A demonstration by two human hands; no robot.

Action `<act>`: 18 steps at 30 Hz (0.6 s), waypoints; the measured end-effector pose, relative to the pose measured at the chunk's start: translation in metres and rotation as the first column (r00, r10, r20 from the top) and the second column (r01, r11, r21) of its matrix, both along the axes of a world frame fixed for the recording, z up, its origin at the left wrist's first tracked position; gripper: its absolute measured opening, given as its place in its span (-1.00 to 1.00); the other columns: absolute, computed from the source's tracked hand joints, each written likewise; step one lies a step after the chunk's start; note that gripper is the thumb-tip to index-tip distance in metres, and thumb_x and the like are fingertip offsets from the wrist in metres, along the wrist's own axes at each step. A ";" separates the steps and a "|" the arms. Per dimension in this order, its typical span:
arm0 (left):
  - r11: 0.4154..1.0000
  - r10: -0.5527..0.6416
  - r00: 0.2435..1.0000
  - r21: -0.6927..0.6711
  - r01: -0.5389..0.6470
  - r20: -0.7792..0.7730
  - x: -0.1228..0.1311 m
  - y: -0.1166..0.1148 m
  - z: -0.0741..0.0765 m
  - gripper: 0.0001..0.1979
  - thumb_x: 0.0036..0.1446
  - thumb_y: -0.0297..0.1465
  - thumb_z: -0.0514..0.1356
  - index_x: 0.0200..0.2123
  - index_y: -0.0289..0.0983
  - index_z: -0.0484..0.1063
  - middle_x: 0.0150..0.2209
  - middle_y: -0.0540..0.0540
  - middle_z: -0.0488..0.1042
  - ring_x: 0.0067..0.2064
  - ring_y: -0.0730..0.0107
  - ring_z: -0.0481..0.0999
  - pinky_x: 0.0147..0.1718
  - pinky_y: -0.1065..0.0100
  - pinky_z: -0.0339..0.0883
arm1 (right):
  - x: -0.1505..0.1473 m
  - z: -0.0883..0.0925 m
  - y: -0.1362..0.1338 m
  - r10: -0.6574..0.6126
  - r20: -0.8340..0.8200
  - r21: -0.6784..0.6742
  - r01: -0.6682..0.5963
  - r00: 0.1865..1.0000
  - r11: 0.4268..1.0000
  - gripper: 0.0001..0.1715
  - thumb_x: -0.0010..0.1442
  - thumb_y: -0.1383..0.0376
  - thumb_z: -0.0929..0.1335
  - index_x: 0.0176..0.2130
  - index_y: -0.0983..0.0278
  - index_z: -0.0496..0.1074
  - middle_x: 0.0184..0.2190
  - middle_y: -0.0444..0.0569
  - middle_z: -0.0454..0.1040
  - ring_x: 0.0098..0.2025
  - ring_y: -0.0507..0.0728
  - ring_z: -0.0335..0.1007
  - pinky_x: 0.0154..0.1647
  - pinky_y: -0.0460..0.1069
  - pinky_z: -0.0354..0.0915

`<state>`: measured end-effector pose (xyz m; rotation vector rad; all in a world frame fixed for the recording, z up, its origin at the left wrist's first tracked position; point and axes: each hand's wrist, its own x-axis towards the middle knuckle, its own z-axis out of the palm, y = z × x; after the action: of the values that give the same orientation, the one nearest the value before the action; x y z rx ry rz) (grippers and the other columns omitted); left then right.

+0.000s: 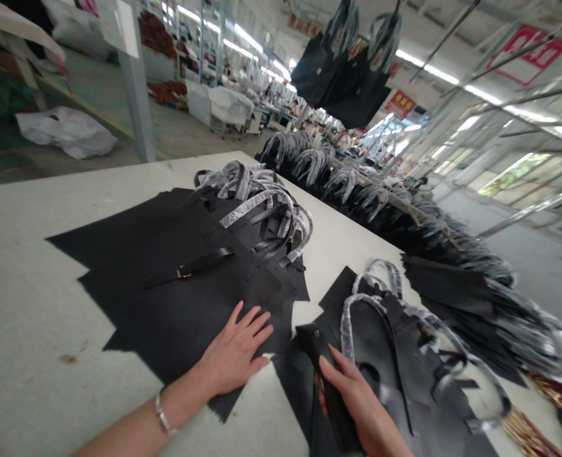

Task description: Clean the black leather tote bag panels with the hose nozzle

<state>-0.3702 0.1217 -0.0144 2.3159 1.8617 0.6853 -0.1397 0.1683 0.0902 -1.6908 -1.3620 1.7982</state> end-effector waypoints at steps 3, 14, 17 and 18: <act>1.000 0.005 0.999 0.011 -0.005 -0.033 0.002 0.001 0.000 -0.53 0.24 -0.09 0.02 0.18 -0.07 0.26 0.26 -0.09 0.22 0.30 0.01 0.06 0.26 -0.21 -0.37 | 0.007 0.001 -0.013 0.028 -0.009 -0.100 -0.029 1.000 0.995 -0.36 0.16 0.09 0.40 0.15 0.24 0.23 -0.53 -0.18 0.43 -0.59 -0.03 0.34 -0.61 -0.16 0.25; 0.999 0.016 0.996 0.047 -0.012 -0.085 0.007 -0.003 0.002 -0.61 0.25 -0.19 0.02 0.12 -0.07 0.32 0.24 -0.10 0.24 0.29 0.03 0.08 0.26 -0.19 -0.34 | -0.008 -0.009 0.000 0.070 -0.075 -0.068 -0.075 0.995 0.995 -0.61 0.10 0.10 0.43 -0.16 0.28 0.34 -0.56 -0.17 0.42 -0.64 -0.01 0.33 -0.68 -0.14 0.25; 0.999 0.015 0.996 0.044 -0.011 -0.083 0.006 -0.003 0.003 -0.61 0.25 -0.19 0.01 0.11 -0.08 0.33 0.23 -0.10 0.24 0.29 0.03 0.08 0.26 -0.19 -0.35 | -0.010 -0.010 0.003 0.060 -0.067 -0.050 -0.064 0.996 0.997 -0.63 0.10 0.10 0.42 -0.20 0.28 0.32 -0.57 -0.16 0.41 -0.64 0.00 0.33 -0.67 -0.12 0.26; 0.999 0.016 0.997 0.042 -0.013 -0.078 0.006 -0.002 0.004 -0.62 0.25 -0.19 0.01 0.11 -0.08 0.33 0.23 -0.10 0.25 0.28 0.04 0.09 0.26 -0.19 -0.34 | -0.012 -0.010 0.005 0.046 -0.065 -0.017 -0.047 0.997 0.999 -0.64 0.12 0.11 0.41 -0.19 0.27 0.31 -0.58 -0.18 0.40 -0.64 -0.01 0.31 -0.67 -0.13 0.26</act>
<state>-0.3640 0.1192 -0.0106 2.3907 1.9165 0.6505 -0.1513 0.1736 0.0804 -1.6089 -1.3723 1.8799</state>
